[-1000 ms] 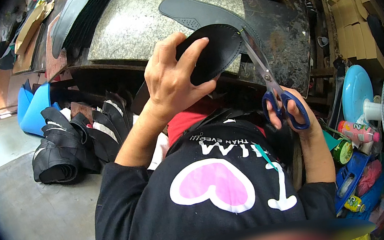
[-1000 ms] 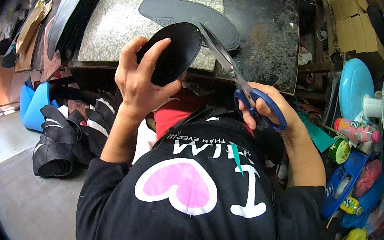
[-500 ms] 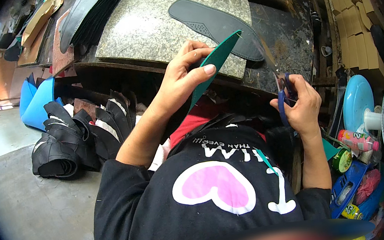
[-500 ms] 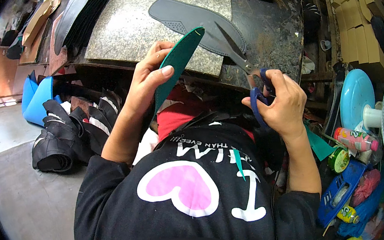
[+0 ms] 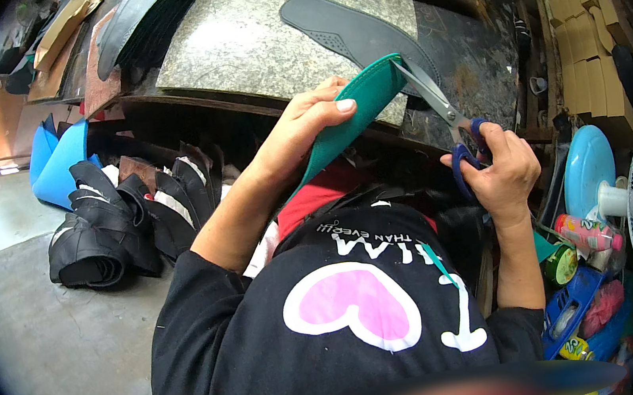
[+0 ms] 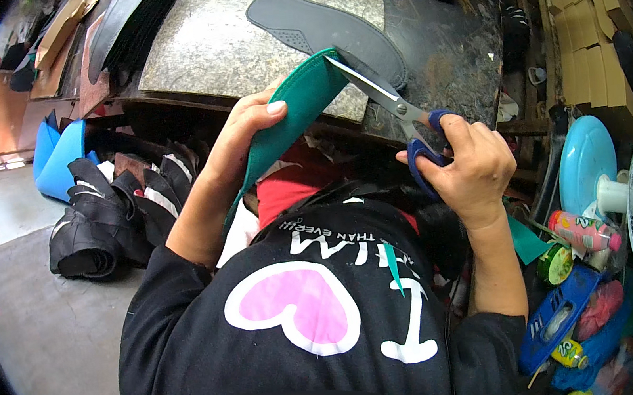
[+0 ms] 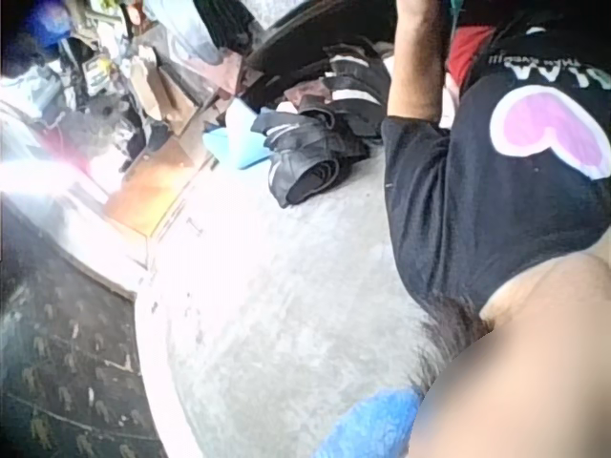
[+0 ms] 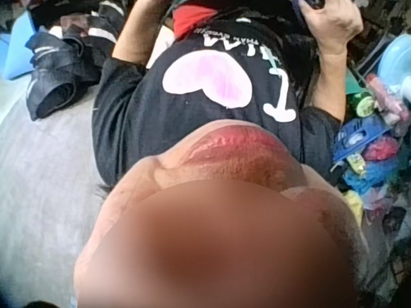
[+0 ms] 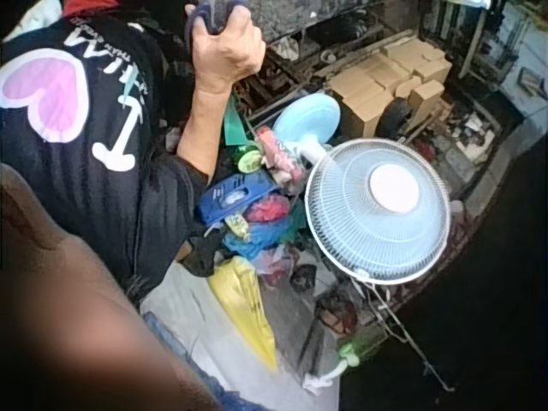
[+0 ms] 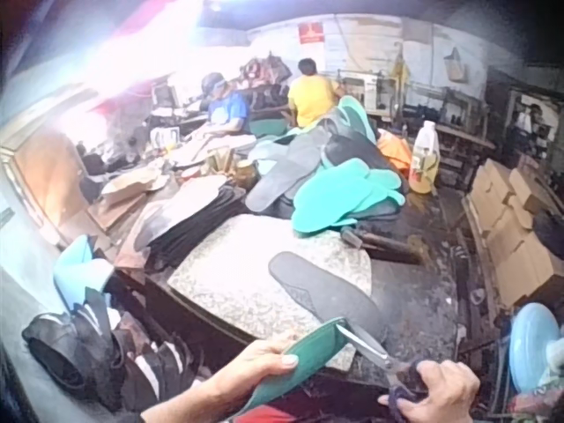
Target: The person uses scissors to trim the edges of teal and black shoe insoles. They repeatedly pick up insoles, align them, and cut along the perimeter, then place the trimmed pieces on the workbench.
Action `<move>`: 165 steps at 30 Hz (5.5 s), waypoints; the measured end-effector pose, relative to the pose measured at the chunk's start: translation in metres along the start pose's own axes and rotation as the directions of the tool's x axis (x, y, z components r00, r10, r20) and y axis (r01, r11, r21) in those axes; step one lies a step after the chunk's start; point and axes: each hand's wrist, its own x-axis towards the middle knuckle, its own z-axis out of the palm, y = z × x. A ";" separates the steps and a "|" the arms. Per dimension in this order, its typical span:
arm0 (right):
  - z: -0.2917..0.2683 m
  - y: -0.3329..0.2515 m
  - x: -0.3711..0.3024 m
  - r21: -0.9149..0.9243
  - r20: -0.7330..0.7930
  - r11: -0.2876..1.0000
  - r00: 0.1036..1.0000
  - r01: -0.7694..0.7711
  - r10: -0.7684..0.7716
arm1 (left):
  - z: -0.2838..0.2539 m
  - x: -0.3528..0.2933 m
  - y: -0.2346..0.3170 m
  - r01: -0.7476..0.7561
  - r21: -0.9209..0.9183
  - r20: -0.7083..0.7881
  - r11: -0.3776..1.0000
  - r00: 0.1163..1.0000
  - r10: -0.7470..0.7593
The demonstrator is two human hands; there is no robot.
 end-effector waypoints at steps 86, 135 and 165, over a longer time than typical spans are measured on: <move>0.054 0.004 0.006 0.915 0.314 0.120 0.868 -0.384 0.384 | 0.032 0.036 -0.026 -0.522 0.834 0.410 0.180 0.803 0.432; 0.032 -0.017 -0.001 0.821 0.571 -0.039 0.817 -0.570 0.077 | 0.021 -0.001 -0.012 -0.446 0.888 0.296 0.116 0.745 0.598; 0.079 0.050 0.018 0.890 0.214 0.258 0.844 -0.376 0.492 | -0.332 0.085 0.085 0.797 0.470 -0.540 -0.381 0.600 0.590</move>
